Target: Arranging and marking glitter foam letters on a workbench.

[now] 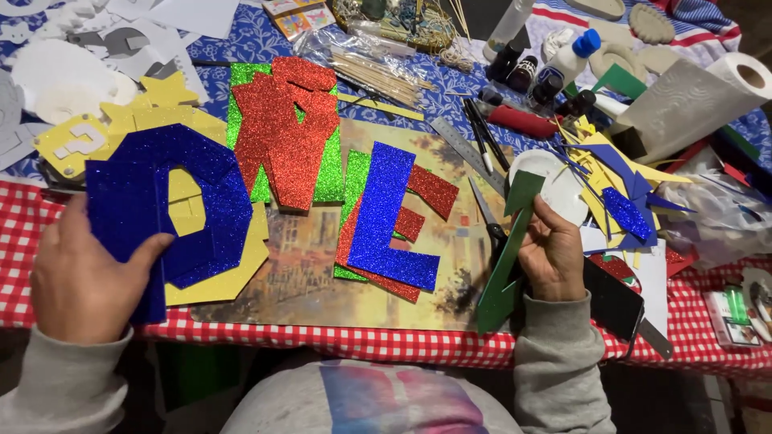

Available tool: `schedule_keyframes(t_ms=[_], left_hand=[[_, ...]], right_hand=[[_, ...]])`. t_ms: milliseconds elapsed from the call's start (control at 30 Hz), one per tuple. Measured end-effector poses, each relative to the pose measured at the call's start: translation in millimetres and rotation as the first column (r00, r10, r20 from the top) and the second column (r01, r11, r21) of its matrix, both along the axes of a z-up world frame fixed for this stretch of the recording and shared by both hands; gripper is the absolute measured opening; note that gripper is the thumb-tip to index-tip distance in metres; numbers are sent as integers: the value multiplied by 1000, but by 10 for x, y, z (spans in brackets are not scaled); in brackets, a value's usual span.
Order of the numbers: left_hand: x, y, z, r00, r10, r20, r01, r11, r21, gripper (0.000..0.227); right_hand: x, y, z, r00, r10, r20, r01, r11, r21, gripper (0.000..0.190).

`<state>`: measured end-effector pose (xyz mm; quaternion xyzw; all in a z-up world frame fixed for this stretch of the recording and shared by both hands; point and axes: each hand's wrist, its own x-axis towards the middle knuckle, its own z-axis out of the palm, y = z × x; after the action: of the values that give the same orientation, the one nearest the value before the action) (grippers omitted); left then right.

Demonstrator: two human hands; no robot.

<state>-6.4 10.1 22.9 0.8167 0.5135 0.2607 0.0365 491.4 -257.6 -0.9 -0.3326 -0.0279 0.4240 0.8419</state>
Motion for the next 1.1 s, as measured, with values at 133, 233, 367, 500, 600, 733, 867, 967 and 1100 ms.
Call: schedule_keyframes(t_ms=[133,233,367,500,600,733,867,967,1100], left_hand=[[-87,45,-1,998,-24,66,18,995,94,76],[-71,70,89,976,40,215,-22,996,-88,71],[-314,351,-378,905,69,420,15,981,-192,60],[-506,578,-669,805,-78,588,148,986,-72,55],[-539,631,-585,596,106,796,263,911,-318,42],[-535,583,-482,589,88,803,352,867,-353,31],[-548,592,-621,576,13,818,332,910,-248,27],[-443,530,-480,535,30,845,362,895,-261,32],[-451,552,-496,554,24,832,352,899,-260,42]], right_hand=[[9,12,-1,1000,7,-6,-7,1000,12,23],[-13,29,24,999,10,-31,-9,1000,29,25],[36,18,-34,999,27,-28,-26,999,43,24],[38,13,-50,1000,20,-16,-19,999,31,24],[-6,26,-16,999,0,-38,1,999,36,24],[-69,51,48,999,-29,-43,30,999,18,26],[-46,35,13,999,-24,-37,26,999,29,26],[-37,35,15,999,-26,-34,26,1000,16,27],[-33,30,13,999,-26,-20,26,1000,10,26]])
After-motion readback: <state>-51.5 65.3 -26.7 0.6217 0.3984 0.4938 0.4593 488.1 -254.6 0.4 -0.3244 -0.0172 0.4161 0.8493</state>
